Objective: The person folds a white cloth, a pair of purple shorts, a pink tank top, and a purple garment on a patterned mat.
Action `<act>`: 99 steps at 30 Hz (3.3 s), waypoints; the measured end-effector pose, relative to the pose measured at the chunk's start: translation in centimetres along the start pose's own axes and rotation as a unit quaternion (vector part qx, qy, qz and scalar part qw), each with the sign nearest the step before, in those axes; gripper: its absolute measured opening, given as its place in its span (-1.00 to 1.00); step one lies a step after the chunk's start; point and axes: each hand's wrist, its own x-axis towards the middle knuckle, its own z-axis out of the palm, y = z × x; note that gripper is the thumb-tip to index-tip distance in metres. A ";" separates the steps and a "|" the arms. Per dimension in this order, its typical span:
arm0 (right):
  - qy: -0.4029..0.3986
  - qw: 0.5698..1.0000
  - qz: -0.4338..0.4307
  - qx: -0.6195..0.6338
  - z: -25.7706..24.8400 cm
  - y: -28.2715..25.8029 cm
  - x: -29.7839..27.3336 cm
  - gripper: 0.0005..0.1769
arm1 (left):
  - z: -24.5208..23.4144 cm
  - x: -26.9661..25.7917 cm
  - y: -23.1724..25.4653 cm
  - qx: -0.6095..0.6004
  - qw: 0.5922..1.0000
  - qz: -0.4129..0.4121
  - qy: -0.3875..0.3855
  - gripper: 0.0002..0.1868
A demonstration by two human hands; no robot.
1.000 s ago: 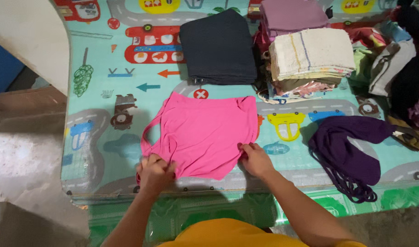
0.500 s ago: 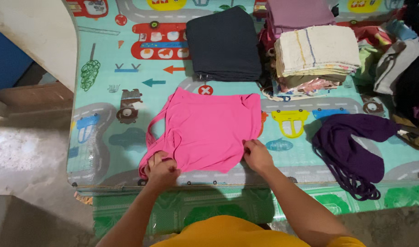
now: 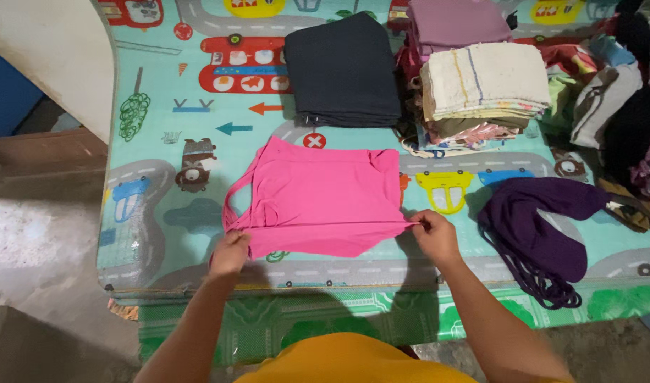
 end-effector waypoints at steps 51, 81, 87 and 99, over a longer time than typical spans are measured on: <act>-0.161 0.899 0.250 0.321 -0.1 -3.9 3.8 -0.57 | 1.2 -0.3 0.3 -0.185 0.977 0.100 -0.039 -0.45; -0.362 0.905 0.169 -0.149 -3.1 -5.4 -5.7 -0.56 | -1.3 -10.7 4.0 0.258 0.884 0.377 -0.100 -0.74; -0.180 0.953 0.086 -0.230 -1.2 -7.3 -6.8 -0.55 | -1.4 -9.7 3.8 0.188 0.897 0.395 0.064 -0.83; -0.172 0.932 -0.042 -0.317 2.0 -6.3 -8.1 -0.33 | -7.9 -1.3 -2.3 0.345 0.924 0.138 0.093 -0.70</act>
